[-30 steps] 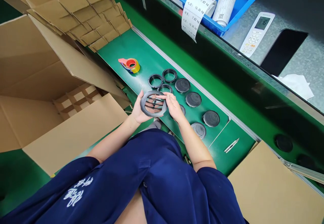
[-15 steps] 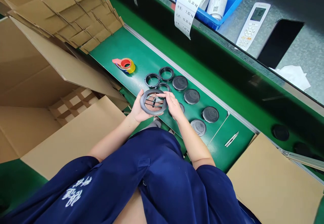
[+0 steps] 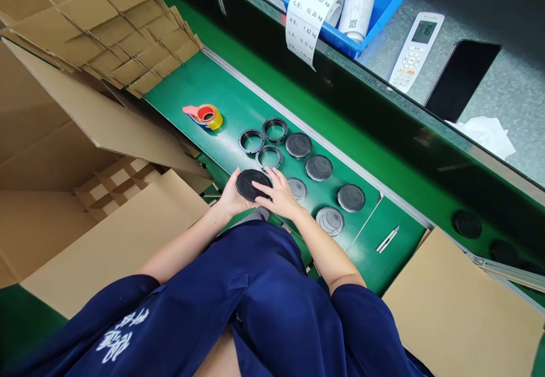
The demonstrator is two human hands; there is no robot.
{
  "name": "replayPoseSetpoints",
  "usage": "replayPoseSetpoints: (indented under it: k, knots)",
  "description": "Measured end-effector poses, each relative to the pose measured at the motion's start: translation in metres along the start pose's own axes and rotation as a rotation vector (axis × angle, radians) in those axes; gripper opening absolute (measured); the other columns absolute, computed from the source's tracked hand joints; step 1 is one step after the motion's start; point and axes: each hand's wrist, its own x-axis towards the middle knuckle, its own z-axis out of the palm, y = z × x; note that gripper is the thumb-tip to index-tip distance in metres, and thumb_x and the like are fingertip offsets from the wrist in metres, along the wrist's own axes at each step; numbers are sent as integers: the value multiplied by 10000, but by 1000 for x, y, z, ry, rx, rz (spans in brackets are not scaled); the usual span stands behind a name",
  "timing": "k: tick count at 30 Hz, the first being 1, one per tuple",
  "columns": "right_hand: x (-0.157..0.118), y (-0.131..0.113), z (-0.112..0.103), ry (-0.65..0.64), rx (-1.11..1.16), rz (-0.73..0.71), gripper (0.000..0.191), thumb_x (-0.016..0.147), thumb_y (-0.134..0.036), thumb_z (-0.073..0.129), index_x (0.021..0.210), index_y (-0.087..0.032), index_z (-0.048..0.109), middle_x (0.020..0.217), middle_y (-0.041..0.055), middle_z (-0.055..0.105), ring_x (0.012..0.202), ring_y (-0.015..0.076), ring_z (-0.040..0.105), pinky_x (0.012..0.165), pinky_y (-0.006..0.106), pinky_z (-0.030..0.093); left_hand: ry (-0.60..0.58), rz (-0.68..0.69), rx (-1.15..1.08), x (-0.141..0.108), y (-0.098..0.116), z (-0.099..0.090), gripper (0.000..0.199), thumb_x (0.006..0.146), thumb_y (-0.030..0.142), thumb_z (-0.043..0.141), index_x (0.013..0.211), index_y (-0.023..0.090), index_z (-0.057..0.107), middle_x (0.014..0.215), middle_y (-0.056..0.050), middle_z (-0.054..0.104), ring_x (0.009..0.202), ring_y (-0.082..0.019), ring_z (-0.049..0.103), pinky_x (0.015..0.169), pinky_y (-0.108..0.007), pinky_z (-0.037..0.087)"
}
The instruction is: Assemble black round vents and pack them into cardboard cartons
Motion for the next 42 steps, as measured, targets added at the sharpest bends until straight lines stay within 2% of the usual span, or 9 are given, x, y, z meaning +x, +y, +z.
replayPoseSetpoints:
  k: [4, 9, 13, 23, 27, 31, 34, 36, 42]
  knots:
    - [22, 9, 20, -137, 58, 64, 1032, 844, -679, 694, 1664, -296, 199, 1707, 173, 173, 1560, 402, 176, 1202, 609, 319, 3, -9, -14, 15, -3, -13, 647, 997, 671, 384, 1287, 158, 652, 1119, -168, 734, 1068, -329, 703, 918, -463, 577]
    - [94, 40, 33, 116, -129, 362, 1137, 783, -633, 768, 1659, -170, 211, 1634, 264, 235, 1499, 440, 251, 1211, 618, 258, 152, 81, 104, 27, 20, -38, 745, 933, 759, 443, 1509, 288, 445, 1392, -200, 585, 1247, -372, 608, 997, -637, 500]
    - [132, 67, 45, 118, -280, 483, 1092, 811, -591, 770, 1644, -115, 249, 1645, 306, 201, 1517, 470, 202, 1232, 643, 125, 206, 117, 111, 24, 38, -66, 648, 974, 644, 485, 1457, 212, 491, 1392, -227, 585, 1229, -324, 618, 997, -538, 538]
    - [122, 51, 63, 190, -305, 488, 912, 997, -628, 421, 1666, -84, 122, 1728, 241, 8, 1598, 407, -39, 1243, 665, 29, 536, 200, 144, 40, 62, -104, 248, 980, 313, 508, 1120, 156, 639, 950, -129, 719, 811, -203, 705, 771, -345, 599]
    - [135, 55, 70, 45, -299, 462, 771, 1040, -526, 369, 1656, -94, 200, 1726, 218, 118, 1607, 347, 52, 1269, 602, 18, 583, 365, 355, 60, 73, -96, 220, 898, 251, 567, 1097, 199, 645, 1067, -100, 708, 1068, -236, 671, 941, -355, 550]
    - [129, 84, 50, 97, -344, 538, 737, 1019, -449, 410, 1654, -130, 215, 1734, 206, 87, 1605, 351, 46, 1249, 648, 19, 305, 545, 728, 91, 66, -61, 459, 679, 179, 767, 1127, 254, 697, 1484, -103, 559, 1516, -349, 304, 1244, -480, 271]
    - [118, 121, 5, 241, -401, 628, 918, 893, -417, 585, 1649, -95, 177, 1719, 270, 25, 1587, 432, 20, 1197, 740, 53, -85, 721, 1304, 117, 49, -25, 790, 574, 201, 863, 1332, 238, 646, 1695, -127, 262, 1587, -410, 50, 1273, -559, -21]
    - [118, 144, -25, 265, -393, 619, 994, 838, -457, 633, 1640, -80, 181, 1703, 309, 25, 1574, 471, 41, 1153, 789, 104, -141, 760, 1532, 133, 42, -7, 971, 544, 264, 901, 1452, 216, 559, 1722, -173, 140, 1581, -453, 4, 1235, -624, -87]
    - [122, 116, -22, 481, -398, 415, 794, 1017, -509, 305, 1654, -68, 129, 1718, 254, 82, 1601, 377, 21, 1212, 701, 143, 492, 1084, 1384, 123, 23, -31, 689, 878, 351, 600, 1523, 165, 444, 1623, -191, 380, 1532, -355, 269, 1260, -558, 147]
